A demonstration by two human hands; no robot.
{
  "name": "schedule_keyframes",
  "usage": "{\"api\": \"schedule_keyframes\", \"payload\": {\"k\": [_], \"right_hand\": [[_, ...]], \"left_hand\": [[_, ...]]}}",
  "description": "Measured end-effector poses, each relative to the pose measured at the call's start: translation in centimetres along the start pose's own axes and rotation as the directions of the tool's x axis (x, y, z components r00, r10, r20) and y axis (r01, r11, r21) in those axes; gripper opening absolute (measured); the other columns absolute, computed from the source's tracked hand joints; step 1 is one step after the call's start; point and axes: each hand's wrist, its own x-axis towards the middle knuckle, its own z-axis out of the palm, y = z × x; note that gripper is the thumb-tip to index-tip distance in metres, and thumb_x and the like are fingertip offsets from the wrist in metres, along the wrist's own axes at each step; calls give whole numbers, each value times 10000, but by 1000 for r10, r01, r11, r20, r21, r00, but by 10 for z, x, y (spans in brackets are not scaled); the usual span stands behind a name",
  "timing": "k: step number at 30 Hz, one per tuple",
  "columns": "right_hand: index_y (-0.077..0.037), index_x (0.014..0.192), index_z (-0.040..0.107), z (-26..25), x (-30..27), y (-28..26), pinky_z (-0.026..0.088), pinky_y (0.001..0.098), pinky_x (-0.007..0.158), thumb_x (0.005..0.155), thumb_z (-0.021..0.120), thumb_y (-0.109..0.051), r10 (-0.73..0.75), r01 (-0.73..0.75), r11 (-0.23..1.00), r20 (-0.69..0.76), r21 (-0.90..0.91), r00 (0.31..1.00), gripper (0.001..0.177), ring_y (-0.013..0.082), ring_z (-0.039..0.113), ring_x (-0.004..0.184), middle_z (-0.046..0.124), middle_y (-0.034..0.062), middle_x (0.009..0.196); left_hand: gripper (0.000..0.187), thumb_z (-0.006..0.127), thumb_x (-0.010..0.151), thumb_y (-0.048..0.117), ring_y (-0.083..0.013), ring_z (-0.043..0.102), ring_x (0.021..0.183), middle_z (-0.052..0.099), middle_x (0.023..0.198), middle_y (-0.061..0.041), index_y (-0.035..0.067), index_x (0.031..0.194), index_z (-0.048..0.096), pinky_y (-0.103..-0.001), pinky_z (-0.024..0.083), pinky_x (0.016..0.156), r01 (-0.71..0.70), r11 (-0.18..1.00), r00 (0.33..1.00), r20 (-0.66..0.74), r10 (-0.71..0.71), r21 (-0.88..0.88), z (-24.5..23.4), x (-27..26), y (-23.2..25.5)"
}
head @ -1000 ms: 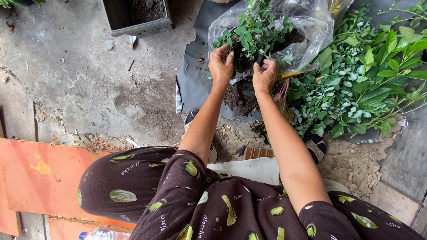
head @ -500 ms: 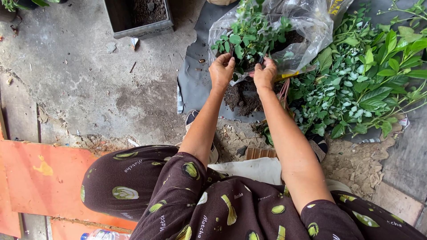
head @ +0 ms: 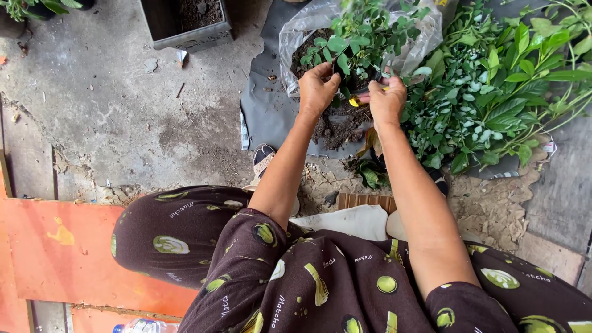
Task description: Repotting small green plants into a square plastic pot with fresh soil.
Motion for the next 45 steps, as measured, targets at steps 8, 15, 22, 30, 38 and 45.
{"api": "schedule_keyframes", "payload": {"k": [8, 15, 22, 30, 38, 45], "right_hand": [[22, 1292, 575, -18, -14, -13, 601, 278, 798, 852, 825, -53, -126, 129, 979, 28, -160, 992, 512, 150, 730, 893, 735, 110, 1074], [-34, 1232, 659, -35, -22, -32, 553, 381, 935, 702, 972, -214, -188, 189, 790, 64, -584, 980, 641, 278, 724, 998, 754, 117, 1127], [-81, 1251, 708, -54, -18, -24, 542, 398, 1022, 801, 878, -447, 129, -99, 627, -22, -773, 991, 604, 327, 736, 1083, 763, 162, 1160], [-44, 1332, 564, -59, -26, -40, 509, 446, 949, 760, 868, -422, -86, 13, 668, -59, -744, 995, 750, 417, 667, 1055, 705, 226, 1157], [-34, 1309, 643, -76, -7, 2, 496, 443, 995, 964, 665, -441, -158, 1, 624, -126, -781, 979, 533, 410, 662, 1103, 697, 265, 1170], [-94, 1430, 569, -56, -38, -70, 488, 422, 989, 916, 594, -446, 80, -216, 705, -226, -675, 971, 624, 382, 662, 1108, 688, 261, 1192]], "left_hand": [[342, 711, 809, 134, -126, 776, 799, 809, 908, -131, -12, 1116, 747, -284, 604, 782, -34, 990, 999, 13, 32, 134, 2, -21, 25], [360, 709, 774, 161, -167, 773, 703, 798, 897, -149, 9, 1097, 760, -303, 601, 733, -99, 974, 993, 81, 84, 202, 13, -34, 50], [327, 720, 774, 160, -162, 773, 738, 801, 878, -154, 5, 1056, 782, -309, 604, 755, -186, 959, 979, 123, 162, 215, 30, -40, 41], [347, 716, 779, 167, -191, 786, 792, 796, 907, -159, -5, 1076, 770, -316, 604, 807, -182, 956, 976, 159, 147, 232, 31, -38, 39], [366, 726, 787, 168, -174, 780, 786, 799, 895, -127, 14, 1118, 756, -310, 601, 802, -173, 958, 969, 216, 123, 230, 26, -43, 53], [579, 859, 830, 262, -167, 751, 1014, 756, 1166, -87, 66, 1332, 647, -331, 618, 857, -224, 971, 891, 421, 172, 78, 6, -40, 70]]}}
